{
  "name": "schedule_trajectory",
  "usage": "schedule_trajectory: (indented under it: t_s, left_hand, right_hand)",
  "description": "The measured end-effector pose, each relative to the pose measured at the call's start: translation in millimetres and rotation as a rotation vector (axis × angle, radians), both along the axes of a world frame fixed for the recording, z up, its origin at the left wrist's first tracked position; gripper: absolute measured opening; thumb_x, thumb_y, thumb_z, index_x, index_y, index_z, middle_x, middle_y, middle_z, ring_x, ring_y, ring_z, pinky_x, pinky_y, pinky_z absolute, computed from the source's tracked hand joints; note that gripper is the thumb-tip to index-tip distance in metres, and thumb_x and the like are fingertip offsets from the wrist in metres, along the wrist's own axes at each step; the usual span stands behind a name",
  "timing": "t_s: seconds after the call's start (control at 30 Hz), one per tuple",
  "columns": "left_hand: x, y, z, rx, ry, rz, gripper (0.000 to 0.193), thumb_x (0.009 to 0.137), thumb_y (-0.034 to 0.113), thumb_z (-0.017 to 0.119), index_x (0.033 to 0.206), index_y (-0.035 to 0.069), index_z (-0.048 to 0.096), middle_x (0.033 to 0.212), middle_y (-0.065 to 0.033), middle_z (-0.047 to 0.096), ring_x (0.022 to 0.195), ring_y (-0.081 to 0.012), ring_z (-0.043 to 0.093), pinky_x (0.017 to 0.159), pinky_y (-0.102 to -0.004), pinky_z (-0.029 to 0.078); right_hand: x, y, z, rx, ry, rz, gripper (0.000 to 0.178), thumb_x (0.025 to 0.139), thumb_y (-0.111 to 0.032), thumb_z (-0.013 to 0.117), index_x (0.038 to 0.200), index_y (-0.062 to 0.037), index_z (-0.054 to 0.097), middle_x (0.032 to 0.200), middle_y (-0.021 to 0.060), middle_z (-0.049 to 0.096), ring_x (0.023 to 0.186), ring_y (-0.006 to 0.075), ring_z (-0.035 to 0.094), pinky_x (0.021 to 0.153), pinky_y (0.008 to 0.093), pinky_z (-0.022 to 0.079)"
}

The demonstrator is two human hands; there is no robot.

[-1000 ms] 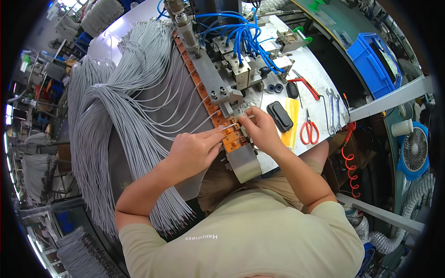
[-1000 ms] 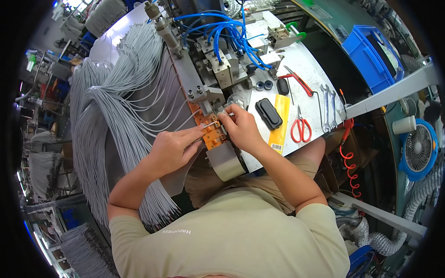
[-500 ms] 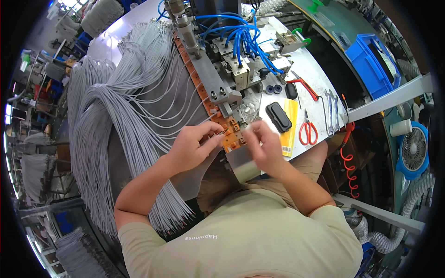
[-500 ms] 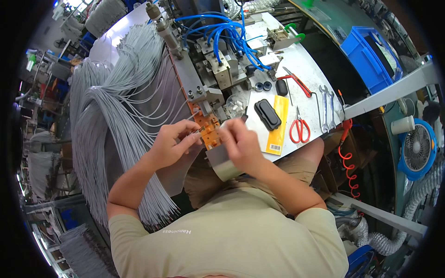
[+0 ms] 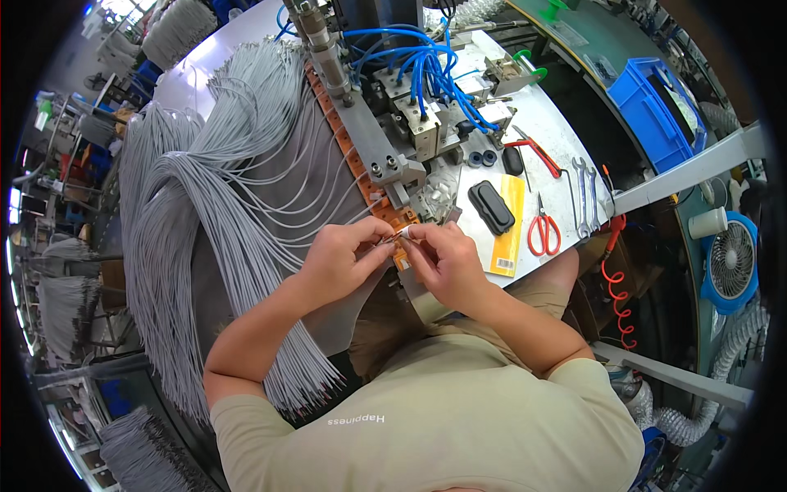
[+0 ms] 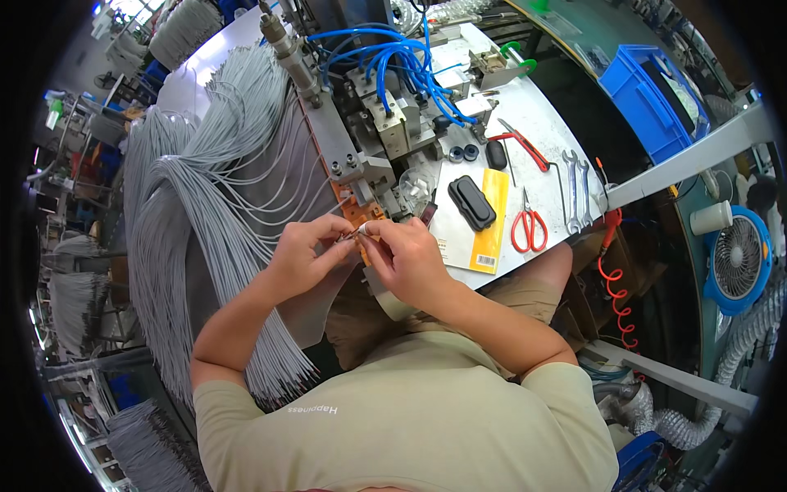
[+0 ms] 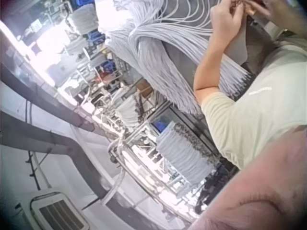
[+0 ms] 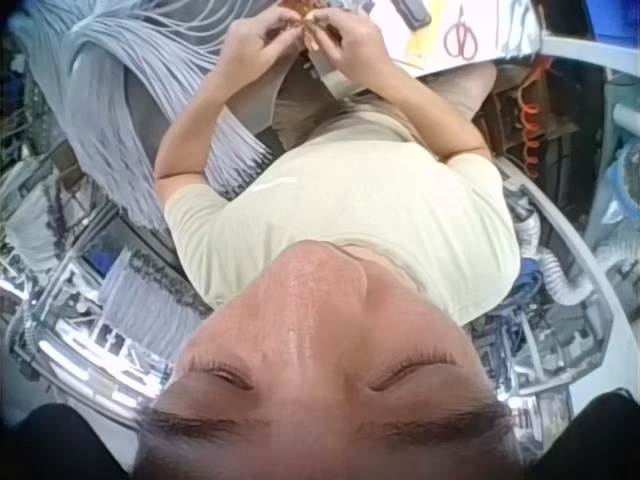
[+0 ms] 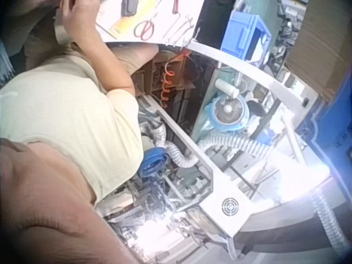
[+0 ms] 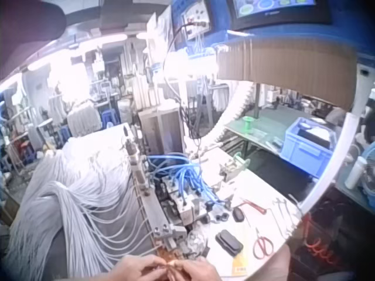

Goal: The person flips a large bundle of cables on the work table, then attaches small connectors to the ends of the individual wires by hand.

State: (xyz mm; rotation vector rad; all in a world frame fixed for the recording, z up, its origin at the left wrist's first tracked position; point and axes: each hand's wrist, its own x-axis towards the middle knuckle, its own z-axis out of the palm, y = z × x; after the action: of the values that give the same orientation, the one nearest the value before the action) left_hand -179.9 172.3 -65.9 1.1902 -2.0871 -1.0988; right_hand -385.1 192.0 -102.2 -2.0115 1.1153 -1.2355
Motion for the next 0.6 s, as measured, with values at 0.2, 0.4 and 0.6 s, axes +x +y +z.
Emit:
schedule_trajectory:
  t_s: [0.2,0.4,0.6]
  left_hand:
    - [2.5,-1.1,-0.2,-0.026,-0.033,-0.024,0.014,0.092,0.004,0.063,0.104,-0.004,0.063,0.080,-0.0099,0.068,0.070,-0.0131,0.068,0.065,-0.0255,0.053]
    - [1.4,-0.5,3.0,0.186,0.092,-0.053,0.013,0.093,0.004,0.060,0.103,-0.004,0.063,0.079,-0.0075,0.068,0.069,-0.0123,0.066,0.067,-0.0259,0.053]
    - [1.2,-2.2,2.0,0.226,0.062,-0.063,0.014,0.093,0.005,0.061,0.105,-0.002,0.066,0.079,-0.0063,0.069,0.069,-0.0118,0.066,0.067,-0.0263,0.052]
  right_hand:
    - [1.1,1.4,4.3,0.390,-0.127,0.060,0.014,0.089,-0.008,0.070,0.099,-0.0017,0.062,0.066,0.0060,0.061,0.053,0.0192,0.051,0.064,0.0338,0.040]
    - [-10.7,-15.7,-6.6,0.081,-0.064,0.195,0.014,0.090,-0.007,0.069,0.098,-0.0013,0.060,0.074,0.0077,0.058,0.060,0.0208,0.054,0.061,0.0345,0.042]
    - [-3.9,-19.0,-2.0,-0.258,0.050,0.085,0.011,0.092,-0.009,0.067,0.093,-0.0028,0.059,0.073,0.0082,0.057,0.059,0.0246,0.053,0.054,0.0329,0.041]
